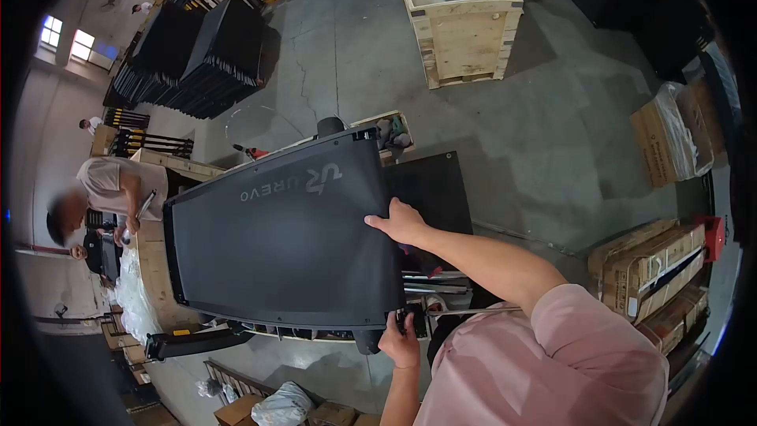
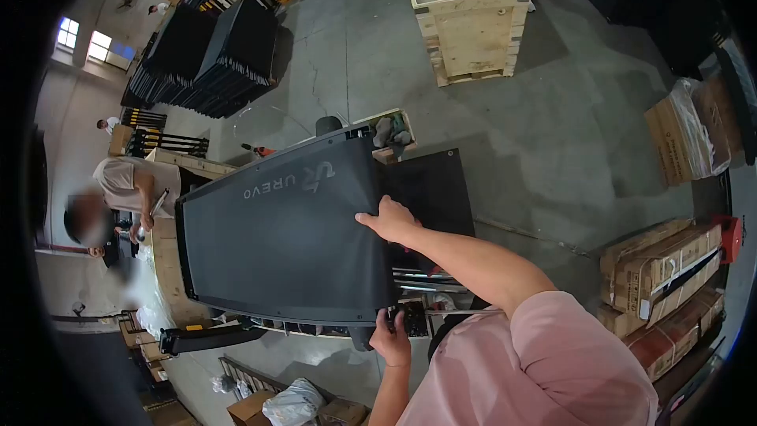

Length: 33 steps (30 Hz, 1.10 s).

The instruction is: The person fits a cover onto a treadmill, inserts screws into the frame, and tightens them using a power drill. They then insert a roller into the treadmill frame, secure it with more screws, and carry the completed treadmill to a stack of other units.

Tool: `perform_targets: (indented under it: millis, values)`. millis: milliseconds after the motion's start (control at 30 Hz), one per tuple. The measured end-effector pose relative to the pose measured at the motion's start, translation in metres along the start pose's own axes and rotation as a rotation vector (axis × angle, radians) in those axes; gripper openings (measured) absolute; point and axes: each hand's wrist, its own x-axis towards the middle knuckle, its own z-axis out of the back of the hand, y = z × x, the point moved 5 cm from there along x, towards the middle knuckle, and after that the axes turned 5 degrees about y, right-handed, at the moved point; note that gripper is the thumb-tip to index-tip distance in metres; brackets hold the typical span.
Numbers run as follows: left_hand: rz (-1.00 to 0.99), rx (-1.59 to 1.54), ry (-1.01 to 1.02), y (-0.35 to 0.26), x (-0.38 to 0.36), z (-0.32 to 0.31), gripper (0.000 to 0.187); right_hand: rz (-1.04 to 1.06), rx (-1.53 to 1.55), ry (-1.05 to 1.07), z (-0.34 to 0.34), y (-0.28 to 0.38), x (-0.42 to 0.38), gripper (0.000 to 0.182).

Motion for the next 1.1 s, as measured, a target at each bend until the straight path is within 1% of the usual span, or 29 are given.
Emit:
perform_targets:
  millis: [67,133,200,233,267,300,333,367,433,467,533,567,633,700,767,800,867,933,967,1000,1033,1067,1100]
  values:
    - [0.016,0.007,-0.026,-0.001,0.005,0.003,0.035,0.014,-0.007,-0.004,0.000,0.000,0.005,0.079]
    - [0.060,-0.033,-0.128,-0.003,0.010,0.008,0.033,0.029,-0.021,0.001,-0.003,-0.003,0.009,0.082]
    - [0.035,-0.023,-0.148,-0.006,0.011,0.008,0.032,0.026,-0.013,0.064,-0.009,-0.009,0.013,0.086]
    - [0.016,-0.022,-0.170,-0.009,0.012,0.009,0.030,0.027,-0.008,0.063,-0.010,-0.009,0.012,0.086]
    - [0.014,-0.018,-0.168,-0.012,0.012,0.009,0.030,0.008,-0.039,0.082,-0.014,-0.009,0.011,0.088]
    - [0.056,-0.066,-0.140,-0.013,0.012,0.009,0.028,-0.013,-0.069,0.102,-0.017,-0.010,0.010,0.091]
    - [0.098,-0.112,-0.109,-0.012,0.013,0.009,0.025,0.001,-0.092,0.066,-0.015,-0.004,0.006,0.093]
    - [0.097,-0.105,-0.100,-0.010,0.013,0.008,0.025,-0.006,-0.083,0.069,-0.013,-0.001,0.003,0.093]
    - [0.155,-0.159,-0.095,-0.005,0.015,0.004,0.023,-0.045,-0.133,0.129,-0.009,0.002,-0.006,0.092]
    - [0.158,-0.156,-0.090,-0.008,0.016,0.002,0.023,-0.049,-0.131,0.132,-0.012,-0.005,-0.001,0.092]
    - [0.225,-0.138,-0.126,-0.010,0.015,0.004,0.022,0.066,-0.069,0.073,-0.016,-0.011,0.006,0.090]
    - [0.231,-0.133,-0.127,-0.009,0.015,0.002,0.022,0.067,-0.068,0.082,-0.011,-0.011,0.008,0.090]
    - [0.186,-0.152,-0.161,-0.006,0.014,0.000,0.022,-0.039,0.146,0.351,-0.003,-0.011,0.011,0.082]
    - [0.204,-0.121,-0.144,-0.007,0.015,0.001,0.023,-0.066,0.098,0.387,-0.001,-0.004,0.011,0.079]
    - [0.223,-0.098,-0.122,-0.007,0.014,-0.001,0.023,0.101,-0.134,0.171,0.000,-0.005,0.015,0.079]
    - [0.216,-0.069,-0.124,-0.006,0.014,0.000,0.024,0.100,-0.134,0.174,-0.003,-0.010,0.015,0.079]
    - [0.220,-0.032,-0.157,-0.004,0.015,-0.001,0.025,0.105,-0.200,0.103,0.000,-0.003,0.013,0.079]
    - [0.340,-0.139,-0.065,0.001,0.012,-0.002,0.027,0.051,-0.269,0.121,0.008,0.001,0.007,0.079]
    - [0.336,-0.045,-0.060,-0.002,0.012,0.000,0.028,0.038,-0.272,0.169,0.005,-0.001,0.011,0.078]
    - [0.329,-0.047,-0.062,-0.005,0.012,0.001,0.029,0.027,-0.273,0.187,0.006,0.000,0.011,0.078]
    - [0.316,-0.056,-0.062,-0.006,0.014,0.002,0.029,0.098,-0.186,0.163,0.001,-0.002,0.015,0.076]
    - [0.313,-0.043,-0.065,-0.006,0.014,0.004,0.030,0.113,-0.137,0.171,-0.003,-0.007,0.016,0.073]
    - [0.296,-0.042,-0.049,-0.006,0.015,0.005,0.030,0.265,-0.071,0.116,-0.008,-0.006,0.018,0.067]
